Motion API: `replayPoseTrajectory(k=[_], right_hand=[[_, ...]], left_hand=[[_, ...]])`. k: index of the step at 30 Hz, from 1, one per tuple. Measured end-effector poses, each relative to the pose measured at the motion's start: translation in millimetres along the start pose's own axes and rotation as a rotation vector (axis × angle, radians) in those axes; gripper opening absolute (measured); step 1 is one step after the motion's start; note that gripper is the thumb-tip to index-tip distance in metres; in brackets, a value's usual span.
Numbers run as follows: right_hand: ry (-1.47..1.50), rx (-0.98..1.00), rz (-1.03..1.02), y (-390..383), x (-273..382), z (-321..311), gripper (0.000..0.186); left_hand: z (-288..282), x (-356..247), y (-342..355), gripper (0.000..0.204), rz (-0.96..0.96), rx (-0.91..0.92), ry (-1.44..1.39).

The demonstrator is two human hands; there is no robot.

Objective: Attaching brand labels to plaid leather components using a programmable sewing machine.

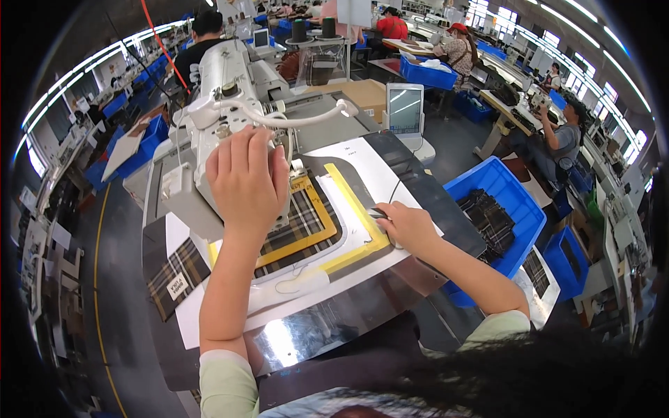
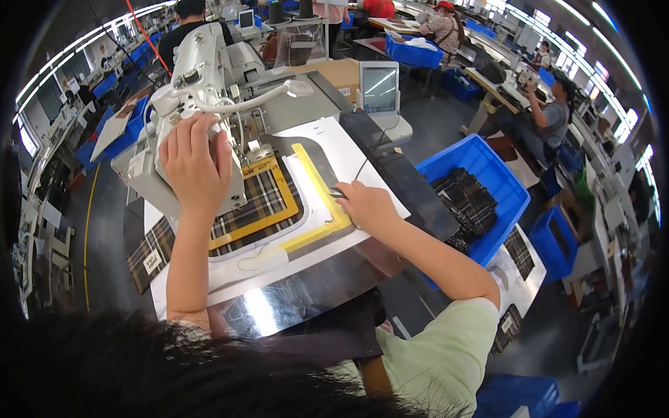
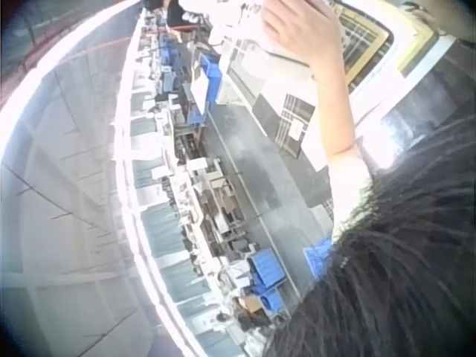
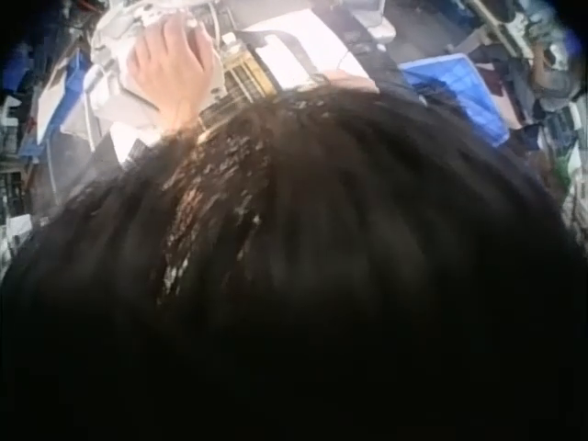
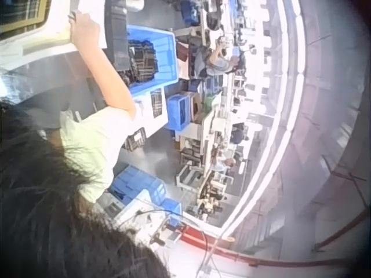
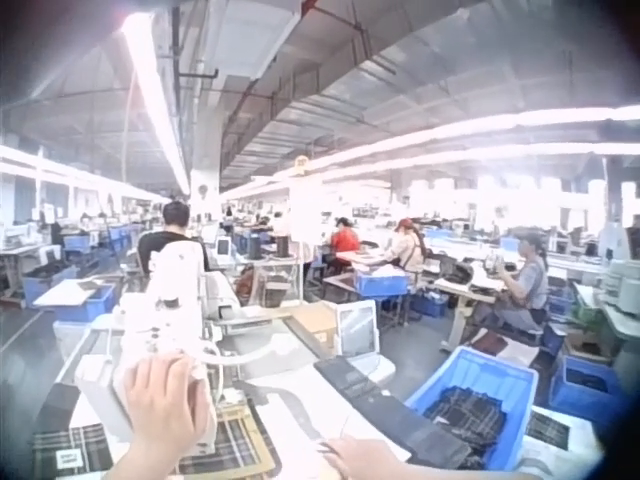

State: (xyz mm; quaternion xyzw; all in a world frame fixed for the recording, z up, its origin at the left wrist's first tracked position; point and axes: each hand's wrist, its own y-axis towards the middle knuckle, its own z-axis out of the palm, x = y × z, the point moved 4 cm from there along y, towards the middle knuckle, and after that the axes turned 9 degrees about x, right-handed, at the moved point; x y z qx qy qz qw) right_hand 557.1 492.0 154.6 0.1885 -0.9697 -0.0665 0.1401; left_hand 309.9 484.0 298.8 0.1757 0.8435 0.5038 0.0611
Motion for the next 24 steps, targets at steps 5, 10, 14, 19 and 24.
replayPoseTrajectory(k=[5,10,14,19,24], right_hand=[[-0.108,-0.048,-0.217,-5,-5,-2,0.030],[0.611,0.092,-0.294,43,67,13,0.043],[1.143,0.369,-0.182,86,102,40,0.041],[1.499,0.502,-0.204,63,96,21,0.026],[1.331,0.335,-0.325,33,77,-21,0.023]], left_hand=[[-2,2,1,0.022,0.010,-0.024,0.048],[-2,7,-3,0.021,0.022,-0.021,0.070],[-5,1,-1,0.024,0.040,0.015,0.057],[-18,-2,-10,0.027,0.083,0.094,0.025],[2,-67,-32,0.029,0.397,0.463,-0.276]])
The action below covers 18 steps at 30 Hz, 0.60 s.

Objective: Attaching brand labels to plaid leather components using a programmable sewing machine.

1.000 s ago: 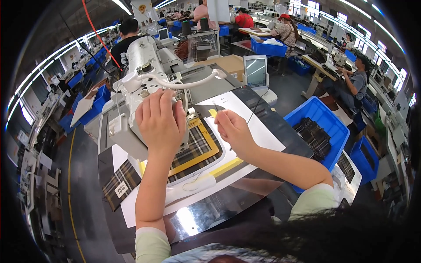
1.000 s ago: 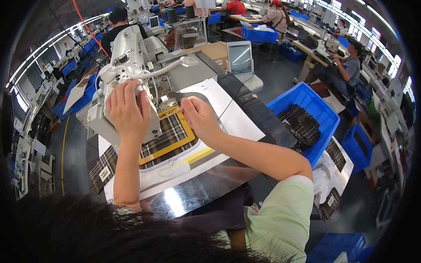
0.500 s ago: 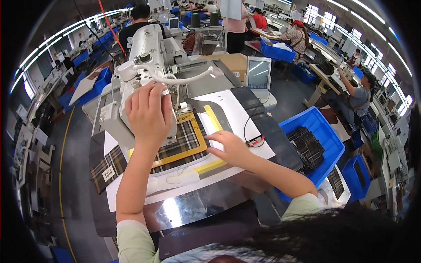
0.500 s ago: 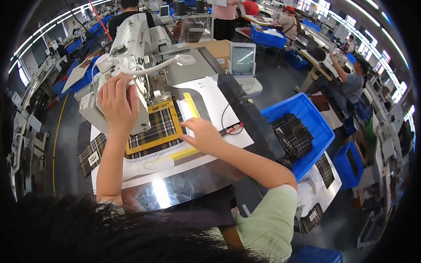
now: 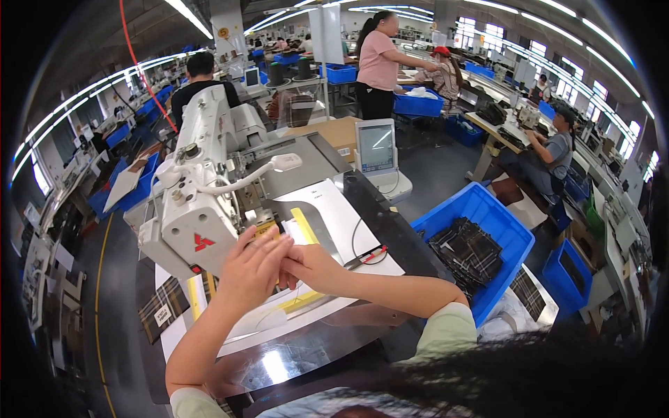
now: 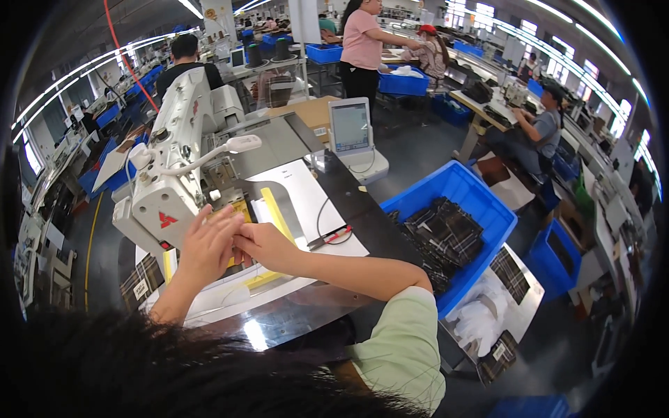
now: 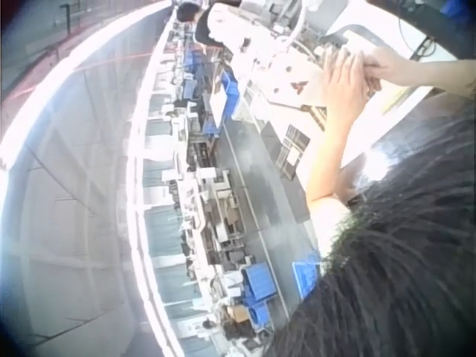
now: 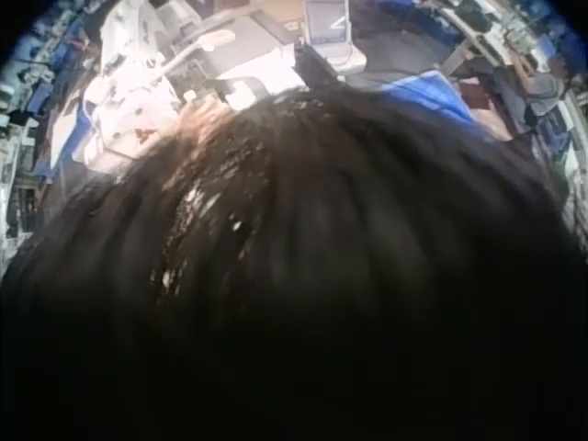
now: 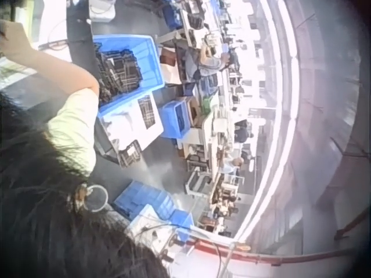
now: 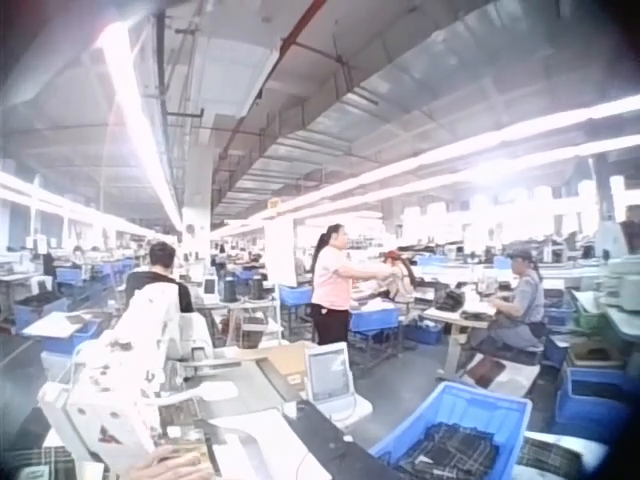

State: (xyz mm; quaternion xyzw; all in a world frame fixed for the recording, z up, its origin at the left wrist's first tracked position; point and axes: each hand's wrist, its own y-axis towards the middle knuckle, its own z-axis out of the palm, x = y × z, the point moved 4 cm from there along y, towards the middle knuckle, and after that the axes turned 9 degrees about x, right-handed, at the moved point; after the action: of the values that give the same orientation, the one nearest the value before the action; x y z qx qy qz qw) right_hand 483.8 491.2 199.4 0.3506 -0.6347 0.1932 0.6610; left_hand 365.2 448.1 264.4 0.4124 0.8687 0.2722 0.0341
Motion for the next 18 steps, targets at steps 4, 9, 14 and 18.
replayPoseTrajectory(k=[4,9,14,18], right_hand=[[-0.069,0.002,-0.099,-10,6,-15,0.021],[-0.079,0.062,-0.026,-2,2,-27,0.023],[0.014,-0.023,-0.016,34,-14,-52,0.023],[0.020,-0.032,-0.074,70,-28,-53,0.018]], left_hand=[[4,2,4,0.026,-0.080,0.049,-0.145],[-10,14,4,0.014,0.027,0.041,0.135],[-62,48,23,0.008,-0.226,-0.045,0.085],[-64,52,33,0.009,-0.205,-0.034,0.076]])
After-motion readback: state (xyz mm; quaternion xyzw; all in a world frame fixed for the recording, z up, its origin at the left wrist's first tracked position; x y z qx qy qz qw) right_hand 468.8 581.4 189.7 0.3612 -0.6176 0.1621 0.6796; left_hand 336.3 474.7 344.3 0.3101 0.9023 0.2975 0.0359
